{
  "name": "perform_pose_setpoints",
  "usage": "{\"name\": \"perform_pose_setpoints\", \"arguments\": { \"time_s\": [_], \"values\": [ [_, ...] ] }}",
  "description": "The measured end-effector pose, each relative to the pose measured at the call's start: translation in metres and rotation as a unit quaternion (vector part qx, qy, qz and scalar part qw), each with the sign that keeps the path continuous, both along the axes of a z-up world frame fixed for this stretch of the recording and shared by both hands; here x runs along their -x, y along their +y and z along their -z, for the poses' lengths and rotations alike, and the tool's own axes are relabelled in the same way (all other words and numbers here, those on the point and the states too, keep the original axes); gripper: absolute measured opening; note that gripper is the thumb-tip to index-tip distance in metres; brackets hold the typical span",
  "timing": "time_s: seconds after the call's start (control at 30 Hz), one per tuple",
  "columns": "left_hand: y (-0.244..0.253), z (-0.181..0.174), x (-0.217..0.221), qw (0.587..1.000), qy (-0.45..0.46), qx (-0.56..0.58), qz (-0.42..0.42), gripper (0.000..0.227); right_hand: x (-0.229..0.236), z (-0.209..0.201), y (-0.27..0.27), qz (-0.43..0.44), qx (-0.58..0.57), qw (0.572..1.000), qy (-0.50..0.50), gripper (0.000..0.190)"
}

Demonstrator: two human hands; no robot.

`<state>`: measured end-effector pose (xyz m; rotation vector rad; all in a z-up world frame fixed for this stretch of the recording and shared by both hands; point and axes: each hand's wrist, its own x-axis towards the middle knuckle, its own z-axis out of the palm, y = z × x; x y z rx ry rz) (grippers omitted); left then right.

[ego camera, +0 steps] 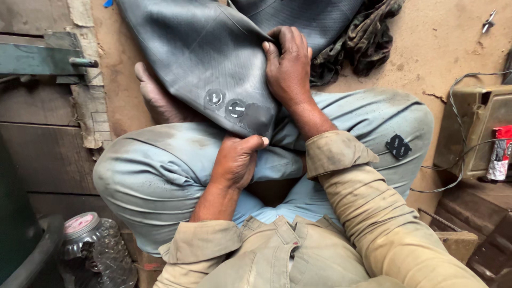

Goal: The person repairs a tire inner tube. They grind the rubber surface with a power grinder, apply adhesive from a tube to the prepared spots, and press patches onto the surface by hand and with a metal scraper.

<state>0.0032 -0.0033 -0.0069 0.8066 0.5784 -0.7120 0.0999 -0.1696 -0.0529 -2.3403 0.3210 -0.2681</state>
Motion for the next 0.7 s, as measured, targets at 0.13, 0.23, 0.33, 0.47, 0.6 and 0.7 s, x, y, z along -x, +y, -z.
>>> {"name": "perform_pose_setpoints", "arguments": {
  "time_s": [0.13, 0.23, 0.33, 0.47, 0.6, 0.7],
  "values": [
    [-0.001, -0.002, 0.001, 1.0, 0.002, 0.015, -0.014, 0.044, 0.003, 0.004, 0.002, 0.009, 0.005, 1.0, -0.016, 0.012],
    [0.0, 0.001, 0.0, 1.0, 0.006, 0.02, -0.011, 0.044, 0.002, 0.008, 0.003, 0.015, -0.002, 1.0, -0.021, 0.013],
    [0.004, 0.004, 0.004, 1.0, 0.004, 0.024, -0.007, 0.043, 0.003, 0.008, 0.004, 0.021, -0.005, 1.0, -0.02, 0.013],
    [0.007, 0.01, 0.007, 0.999, -0.011, 0.03, -0.003, 0.039, 0.003, 0.009, 0.004, 0.025, -0.005, 0.999, -0.03, 0.013],
    [0.004, 0.012, 0.005, 0.999, -0.022, 0.027, -0.01, 0.046, 0.004, 0.015, 0.002, 0.029, -0.012, 0.999, -0.026, 0.012],
    [0.004, 0.011, 0.003, 0.999, -0.049, 0.02, -0.004, 0.048, 0.003, 0.017, 0.004, 0.03, -0.014, 0.999, -0.021, 0.01]
  ]
}}
